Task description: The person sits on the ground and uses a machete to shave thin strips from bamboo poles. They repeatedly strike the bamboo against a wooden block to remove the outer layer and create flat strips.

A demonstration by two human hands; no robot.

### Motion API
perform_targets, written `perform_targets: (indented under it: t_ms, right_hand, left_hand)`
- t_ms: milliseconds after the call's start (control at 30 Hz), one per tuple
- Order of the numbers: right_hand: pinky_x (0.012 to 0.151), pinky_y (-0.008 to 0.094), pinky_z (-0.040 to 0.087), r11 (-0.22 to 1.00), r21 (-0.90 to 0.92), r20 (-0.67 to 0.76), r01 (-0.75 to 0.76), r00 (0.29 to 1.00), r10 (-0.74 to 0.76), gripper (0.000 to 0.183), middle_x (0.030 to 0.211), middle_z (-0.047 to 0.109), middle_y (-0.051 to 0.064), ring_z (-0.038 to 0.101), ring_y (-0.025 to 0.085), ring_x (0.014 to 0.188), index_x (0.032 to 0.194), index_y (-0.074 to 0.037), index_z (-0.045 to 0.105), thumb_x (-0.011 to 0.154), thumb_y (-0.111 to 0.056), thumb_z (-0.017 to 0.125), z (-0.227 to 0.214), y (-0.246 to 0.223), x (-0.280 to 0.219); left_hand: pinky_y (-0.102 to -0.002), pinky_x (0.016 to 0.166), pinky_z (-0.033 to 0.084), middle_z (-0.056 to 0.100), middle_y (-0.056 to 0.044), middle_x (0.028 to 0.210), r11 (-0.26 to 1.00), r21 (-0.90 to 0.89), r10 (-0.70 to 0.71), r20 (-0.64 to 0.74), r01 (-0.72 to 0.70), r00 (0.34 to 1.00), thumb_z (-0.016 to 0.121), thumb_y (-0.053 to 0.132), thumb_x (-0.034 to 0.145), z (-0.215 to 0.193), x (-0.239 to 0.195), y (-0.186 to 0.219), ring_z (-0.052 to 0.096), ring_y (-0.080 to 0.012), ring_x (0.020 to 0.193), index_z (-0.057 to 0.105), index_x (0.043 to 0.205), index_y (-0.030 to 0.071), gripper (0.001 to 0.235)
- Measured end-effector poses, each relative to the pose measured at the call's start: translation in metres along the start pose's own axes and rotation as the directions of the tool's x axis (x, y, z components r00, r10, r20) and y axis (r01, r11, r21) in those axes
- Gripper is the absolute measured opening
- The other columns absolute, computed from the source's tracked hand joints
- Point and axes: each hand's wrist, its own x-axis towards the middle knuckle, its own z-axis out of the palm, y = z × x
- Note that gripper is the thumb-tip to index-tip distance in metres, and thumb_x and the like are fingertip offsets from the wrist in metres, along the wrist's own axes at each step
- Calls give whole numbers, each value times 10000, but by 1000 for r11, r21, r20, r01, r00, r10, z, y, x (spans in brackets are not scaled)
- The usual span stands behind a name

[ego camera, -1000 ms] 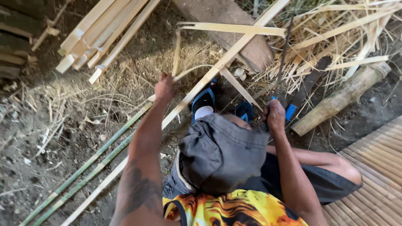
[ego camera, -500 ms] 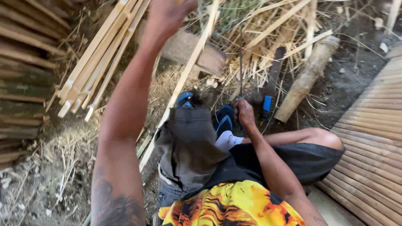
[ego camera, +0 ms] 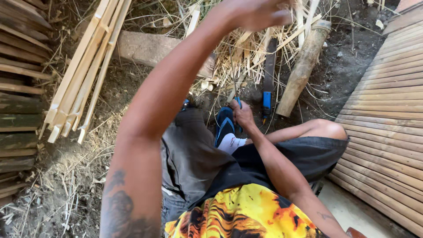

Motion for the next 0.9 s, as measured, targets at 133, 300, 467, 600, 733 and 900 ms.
perform_targets:
  t_ms: [133,300,467,600,733,900]
  right_hand:
    - [410,292,419,997,-72,-25,36,999,-38,366,610,532,-16,509,101,458,924,-62,570,1017,-416,592,8,0,-7]
    - [528,462,478,842,-490,-84,227,949,-304,320,757,648,177,628,370,672,1124,-50,578,1076,-365,553,-2,-29,-1]
    - [680,600,501,483,-842,134,241,960,-245,371,934,708,293,672,519,825,1180,-61,535,1045,-407,533,12,-90,3]
    - [658,558,563,103,-920,387,379,919,76,504,1004,721,245,721,420,823,1157,-56,531,1040,-546,508,28,-119,15]
    - [714,559,548,36,-983,172,179,975,-139,561,944,734,247,716,430,842,1333,-15,540,1104,-519,447,-20,-156,88]
    - [797,573,512,413,-906,-76,94,923,-376,412,890,697,253,693,462,853,1144,-16,579,1140,-424,521,-62,-194,122]
  left_hand:
    - [-445,866,547,698,-206,1223,967,-235,-36,-494,-93,869,577,323,1096,91,-80,-150,701,-317,1027,581,1398,-17,455]
    - [-564,799,539,703,-295,1038,753,-439,-653,-398,491,645,545,370,1054,304,-237,-262,689,-453,943,591,1280,-22,455]
    - [-567,629,546,713,-293,957,763,-347,-644,-354,545,678,603,461,966,413,-290,-245,686,-505,811,549,1167,117,401]
    - [-620,684,516,718,-270,862,565,-458,-822,-236,686,519,527,564,1035,411,-279,-230,679,-519,816,532,1125,112,461]
    - [-609,623,529,712,-264,857,524,-422,-851,-216,740,479,490,612,1022,417,-309,-216,687,-503,755,533,1197,131,514]
    - [-516,645,614,760,-193,906,368,-467,-894,59,804,443,472,610,1041,381,-316,-202,760,-379,734,513,1330,108,581]
